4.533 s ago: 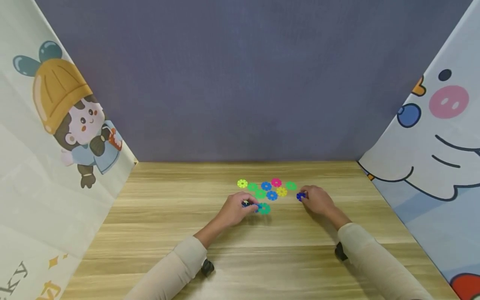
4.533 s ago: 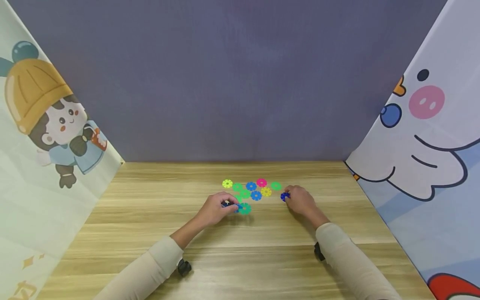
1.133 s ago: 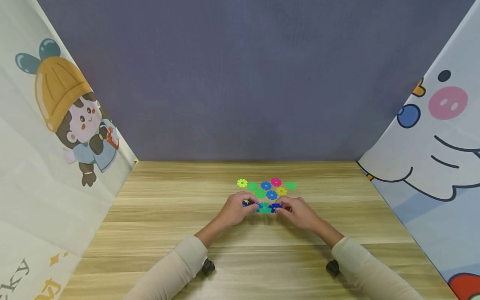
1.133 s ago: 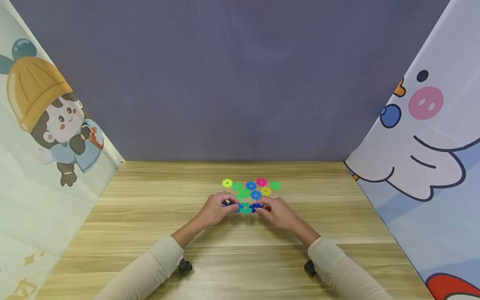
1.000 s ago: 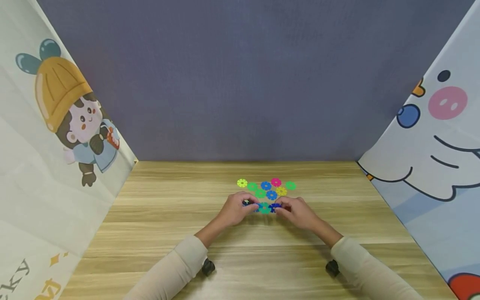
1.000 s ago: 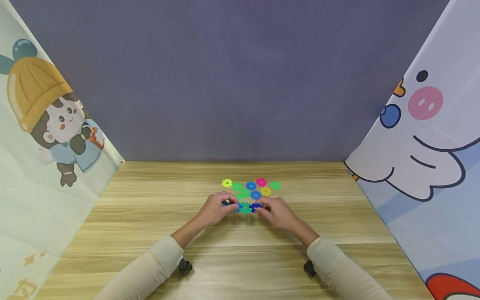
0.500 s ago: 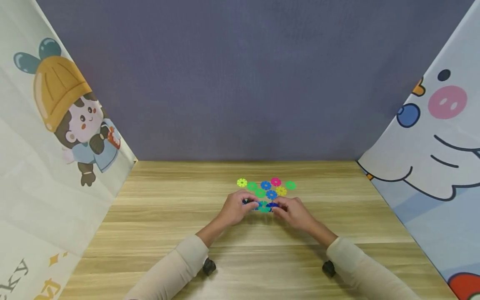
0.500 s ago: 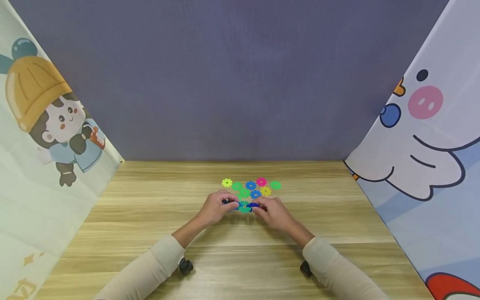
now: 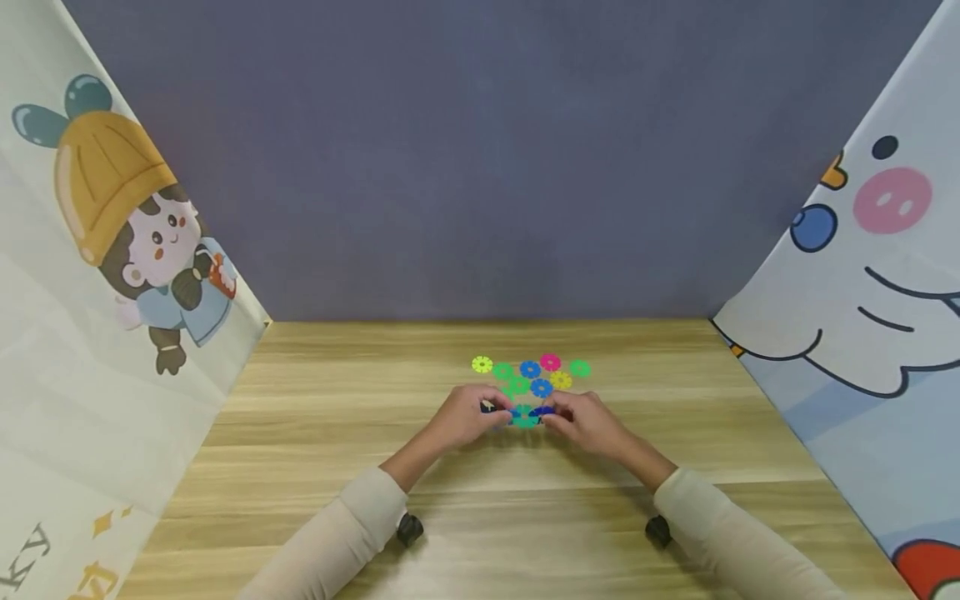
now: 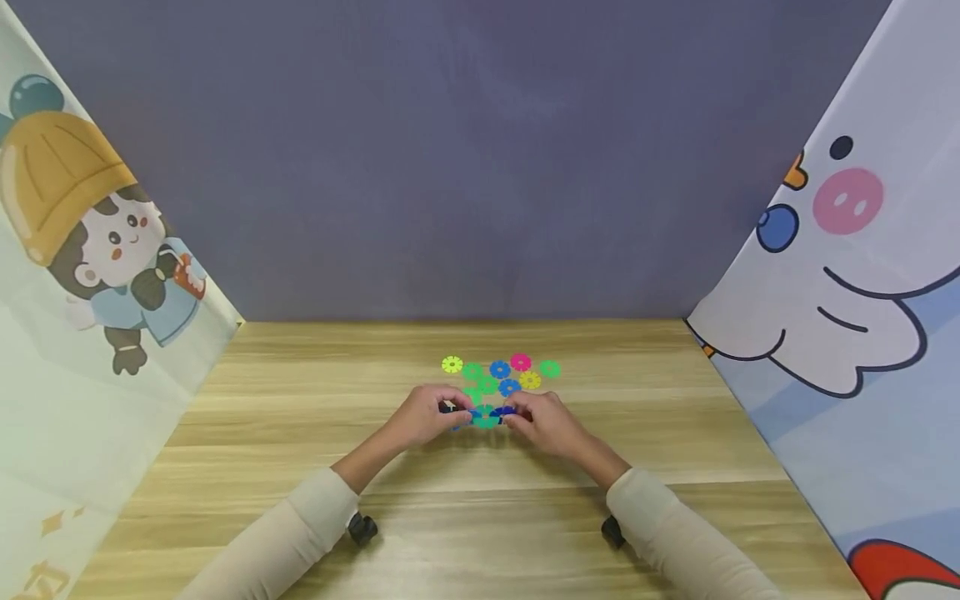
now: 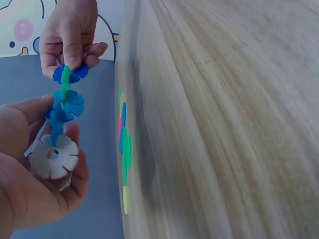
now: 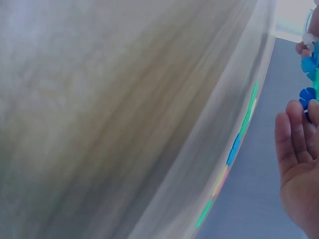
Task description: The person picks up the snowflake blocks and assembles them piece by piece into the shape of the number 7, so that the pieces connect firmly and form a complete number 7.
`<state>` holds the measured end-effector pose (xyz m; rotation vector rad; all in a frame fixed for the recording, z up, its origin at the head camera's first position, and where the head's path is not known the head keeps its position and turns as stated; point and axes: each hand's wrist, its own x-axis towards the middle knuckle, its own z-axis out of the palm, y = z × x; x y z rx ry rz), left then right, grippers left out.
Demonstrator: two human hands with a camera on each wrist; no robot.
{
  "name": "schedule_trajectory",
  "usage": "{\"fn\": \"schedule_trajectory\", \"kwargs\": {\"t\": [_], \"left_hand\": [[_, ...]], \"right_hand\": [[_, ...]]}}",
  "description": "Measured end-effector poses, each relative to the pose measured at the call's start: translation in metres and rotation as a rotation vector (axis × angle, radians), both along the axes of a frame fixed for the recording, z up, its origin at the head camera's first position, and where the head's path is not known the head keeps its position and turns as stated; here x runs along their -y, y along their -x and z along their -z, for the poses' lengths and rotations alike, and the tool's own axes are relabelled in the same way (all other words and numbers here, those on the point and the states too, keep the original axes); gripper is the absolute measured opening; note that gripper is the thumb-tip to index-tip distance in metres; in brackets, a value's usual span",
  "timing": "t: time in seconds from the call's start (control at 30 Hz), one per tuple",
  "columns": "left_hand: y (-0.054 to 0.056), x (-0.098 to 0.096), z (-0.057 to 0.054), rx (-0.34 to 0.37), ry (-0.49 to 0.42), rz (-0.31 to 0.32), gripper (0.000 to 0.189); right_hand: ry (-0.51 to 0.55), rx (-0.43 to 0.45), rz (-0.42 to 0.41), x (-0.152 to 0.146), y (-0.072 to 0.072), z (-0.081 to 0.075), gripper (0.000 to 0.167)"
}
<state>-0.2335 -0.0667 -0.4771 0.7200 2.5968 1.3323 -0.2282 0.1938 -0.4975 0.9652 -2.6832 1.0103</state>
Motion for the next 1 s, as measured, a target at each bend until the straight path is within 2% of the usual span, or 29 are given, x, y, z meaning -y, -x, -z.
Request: {"fn": "schedule_trajectory", "kwargs": {"t": [0.13,0.27,0.37,0.6,1.0], "left_hand": [[0.001,-0.003,-0.001,-0.049,0.063,0.008,0.01],[0.003,-0.006,-0.003,-0.126,0.13,0.007,0.012],[0.003,-0.007,-0.006,-0.158,0.188,0.012,0.013],[0.002,-0.011,-0.014,-0.176,0.241,0.024,0.014],[-0.002,-0.017,-0.015,-0.204,0.293,0.04,0.016]], "right_hand": [[-0.026,0.011,0.024,-0.001,-0.001,0.001,0.008],[-0.016,0.024,0.037,0.0,-0.001,0.0,0.009],[-0.002,0.02,0.033,0.001,-0.002,0.0,0.009],[-0.002,0.033,0.013,0.006,-0.001,0.001,0.006],[0.026,0.085,-0.03,0.02,-0.004,0.003,0.008]]}}
